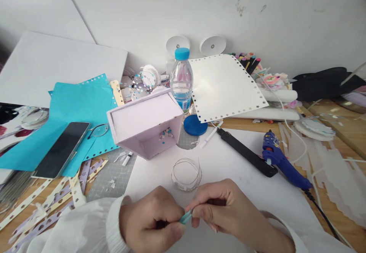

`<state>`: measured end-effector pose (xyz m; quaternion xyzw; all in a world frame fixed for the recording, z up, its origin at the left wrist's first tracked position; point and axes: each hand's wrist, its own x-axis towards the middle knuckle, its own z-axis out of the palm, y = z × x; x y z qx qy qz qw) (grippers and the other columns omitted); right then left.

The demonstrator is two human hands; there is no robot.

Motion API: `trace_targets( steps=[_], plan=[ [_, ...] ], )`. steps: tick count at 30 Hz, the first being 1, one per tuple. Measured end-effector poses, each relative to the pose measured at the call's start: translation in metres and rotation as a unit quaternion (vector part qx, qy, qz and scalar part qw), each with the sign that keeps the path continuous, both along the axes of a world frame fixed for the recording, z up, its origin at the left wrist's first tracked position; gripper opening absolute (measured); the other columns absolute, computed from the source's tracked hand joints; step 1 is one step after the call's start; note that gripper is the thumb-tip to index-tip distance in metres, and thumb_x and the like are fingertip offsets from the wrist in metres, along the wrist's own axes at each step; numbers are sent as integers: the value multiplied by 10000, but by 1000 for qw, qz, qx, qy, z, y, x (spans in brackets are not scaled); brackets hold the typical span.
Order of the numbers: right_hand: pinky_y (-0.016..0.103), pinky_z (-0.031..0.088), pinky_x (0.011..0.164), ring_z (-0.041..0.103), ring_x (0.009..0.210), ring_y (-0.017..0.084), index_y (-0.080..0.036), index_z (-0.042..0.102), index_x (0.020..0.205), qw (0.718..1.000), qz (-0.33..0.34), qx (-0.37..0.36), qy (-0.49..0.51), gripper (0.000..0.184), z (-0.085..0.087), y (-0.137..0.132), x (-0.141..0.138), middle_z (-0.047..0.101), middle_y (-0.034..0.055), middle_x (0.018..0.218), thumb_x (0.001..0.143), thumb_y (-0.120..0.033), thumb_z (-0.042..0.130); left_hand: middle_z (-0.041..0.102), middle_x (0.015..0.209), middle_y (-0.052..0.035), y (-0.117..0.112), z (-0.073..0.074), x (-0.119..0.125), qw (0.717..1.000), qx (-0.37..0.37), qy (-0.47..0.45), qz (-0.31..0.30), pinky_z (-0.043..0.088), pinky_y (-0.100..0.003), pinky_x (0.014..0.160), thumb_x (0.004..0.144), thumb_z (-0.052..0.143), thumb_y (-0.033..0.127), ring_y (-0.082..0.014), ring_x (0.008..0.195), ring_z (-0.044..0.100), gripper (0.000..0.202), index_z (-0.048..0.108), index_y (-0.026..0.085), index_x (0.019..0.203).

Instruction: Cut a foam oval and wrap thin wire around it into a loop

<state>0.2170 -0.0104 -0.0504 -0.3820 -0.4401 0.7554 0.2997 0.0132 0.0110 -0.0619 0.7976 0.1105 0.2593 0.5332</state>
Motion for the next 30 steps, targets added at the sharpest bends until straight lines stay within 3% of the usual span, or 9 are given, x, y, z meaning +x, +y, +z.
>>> trace_targets(
  steps=[4,10,15,21,26,30],
  plan=[
    [186,254,370,384,411,37,-159,781,829,1000,10,-16,-4,227,1,1,-1,695,37,644,788,-377,735,287,456,46,0,1,0,1000,21,6,10,253,-261,402,930,346,240,-109,404,253,330,235,226,620],
    [185,273,377,402,419,42,-161,784,833,1000,13,-12,-21,234,1,0,0,704,43,657,792,-383,724,224,466,61,-1,1,-1,999,-26,20,-2,209,-274,396,906,363,225,-104,406,201,330,199,225,620],
    [180,303,394,412,433,45,-165,787,813,999,-1,4,-37,188,1,-1,-1,695,36,649,794,-340,720,206,499,68,-1,-2,0,1000,-3,16,12,174,-284,405,879,399,194,-102,418,196,323,188,229,637],
    [195,422,498,495,563,84,-184,760,887,999,-29,34,-16,174,3,0,-1,640,7,702,753,-296,757,230,488,63,-1,-2,1,999,12,-24,41,212,-272,415,900,400,216,-100,408,227,332,198,228,637],
    [181,420,525,499,580,82,-177,688,778,998,-24,39,-34,35,6,-1,-2,604,-19,675,786,-210,686,222,495,67,0,0,2,999,11,-42,32,200,-269,420,892,385,163,-92,402,221,311,208,222,643],
    [186,398,514,485,570,87,-177,654,736,997,-24,54,-56,62,7,-3,-4,579,-27,636,794,-180,634,213,504,74,-1,-2,4,998,11,-52,38,190,-266,418,865,422,147,-88,409,222,314,208,223,648]
  ],
)
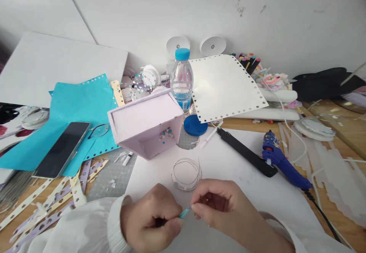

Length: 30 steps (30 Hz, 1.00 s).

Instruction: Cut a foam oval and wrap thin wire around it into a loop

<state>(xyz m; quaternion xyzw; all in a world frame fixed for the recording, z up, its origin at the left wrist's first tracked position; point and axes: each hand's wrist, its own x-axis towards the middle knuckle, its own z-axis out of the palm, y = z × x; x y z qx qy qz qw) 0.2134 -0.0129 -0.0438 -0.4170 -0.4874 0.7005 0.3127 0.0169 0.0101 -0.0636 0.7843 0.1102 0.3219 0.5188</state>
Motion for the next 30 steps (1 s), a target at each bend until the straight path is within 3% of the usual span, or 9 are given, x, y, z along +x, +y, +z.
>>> trace_targets(
  steps=[17,30],
  plan=[
    [226,379,522,490,566,113,-183,617,669,996,-25,38,-74,50,2,-3,-5,551,-23,601,699,-165,582,199,522,78,-1,-3,-1,1000,-26,4,-1,168,-259,423,791,466,83,-88,438,207,325,218,220,631],
    [214,450,599,522,639,110,-188,638,754,999,-3,18,-34,61,-1,-6,-5,587,-23,695,736,-134,617,181,498,81,-1,-2,-1,999,-31,32,-17,173,-274,414,767,465,77,-98,437,188,358,185,227,603]
  ],
)
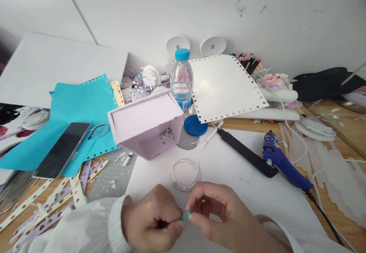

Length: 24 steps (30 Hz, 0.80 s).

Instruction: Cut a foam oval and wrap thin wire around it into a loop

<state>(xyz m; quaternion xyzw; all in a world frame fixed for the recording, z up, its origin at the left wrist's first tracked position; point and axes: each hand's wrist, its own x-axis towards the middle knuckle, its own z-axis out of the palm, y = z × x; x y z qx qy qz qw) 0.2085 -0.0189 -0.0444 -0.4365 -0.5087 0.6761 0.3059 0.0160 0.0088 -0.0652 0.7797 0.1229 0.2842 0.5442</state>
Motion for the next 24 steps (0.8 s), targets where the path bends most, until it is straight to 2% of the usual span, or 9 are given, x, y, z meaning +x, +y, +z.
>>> trace_targets(
  steps=[10,13,15,17,18,20,21,23,24],
  plan=[
    [202,460,526,558,588,118,-185,667,717,995,-37,84,-25,61,2,2,3,629,-1,646,767,-186,633,377,457,39,0,-3,-5,1000,-6,23,-4,276,-231,417,881,439,150,-84,415,340,293,409,192,593],
    [227,484,559,602,638,143,-209,684,780,977,-54,191,-81,109,6,3,12,655,12,704,834,-187,591,334,428,48,-1,-1,-5,999,8,21,24,249,-238,400,887,425,164,-81,395,286,331,394,189,559],
    [270,501,636,623,713,172,-238,681,848,922,-149,314,-169,111,10,4,28,670,26,791,864,-204,576,342,412,45,-1,1,-5,998,9,24,55,254,-225,392,912,401,187,-76,379,308,375,410,182,537],
    [352,494,760,628,786,218,-253,667,904,804,-311,410,-297,93,15,5,52,674,54,877,860,-248,585,372,399,33,-2,3,-6,995,1,36,90,274,-205,391,947,366,233,-73,374,355,444,433,174,512],
    [400,487,778,630,793,253,-237,655,921,744,-388,415,-353,110,16,5,66,671,84,892,858,-277,574,388,393,25,-2,3,-6,994,-6,44,104,282,-198,389,962,351,268,-74,375,372,481,441,170,500],
    [475,485,795,625,847,329,-192,609,1031,659,-424,354,-511,228,13,6,98,651,156,962,866,-298,492,410,385,13,-2,3,-7,991,-19,59,122,287,-194,384,980,324,344,-74,371,376,541,456,164,486],
    [520,474,820,613,897,385,-152,593,1065,621,-395,329,-592,294,8,6,113,644,194,955,846,-307,472,419,385,8,-2,3,-7,990,-24,65,126,287,-195,381,983,313,375,-73,369,373,563,465,160,485],
    [563,457,833,583,966,470,-69,592,1049,593,-293,286,-694,380,-6,7,141,646,268,957,842,-343,430,430,389,3,-2,3,-7,989,-29,68,130,285,-196,378,986,297,416,-72,368,368,592,476,155,486],
    [540,468,820,598,953,462,-47,586,1056,607,-253,252,-709,392,-14,7,152,646,280,968,851,-333,415,430,391,3,-2,3,-7,989,-29,68,131,282,-198,377,985,295,431,-72,369,366,601,477,153,485]
  ],
)
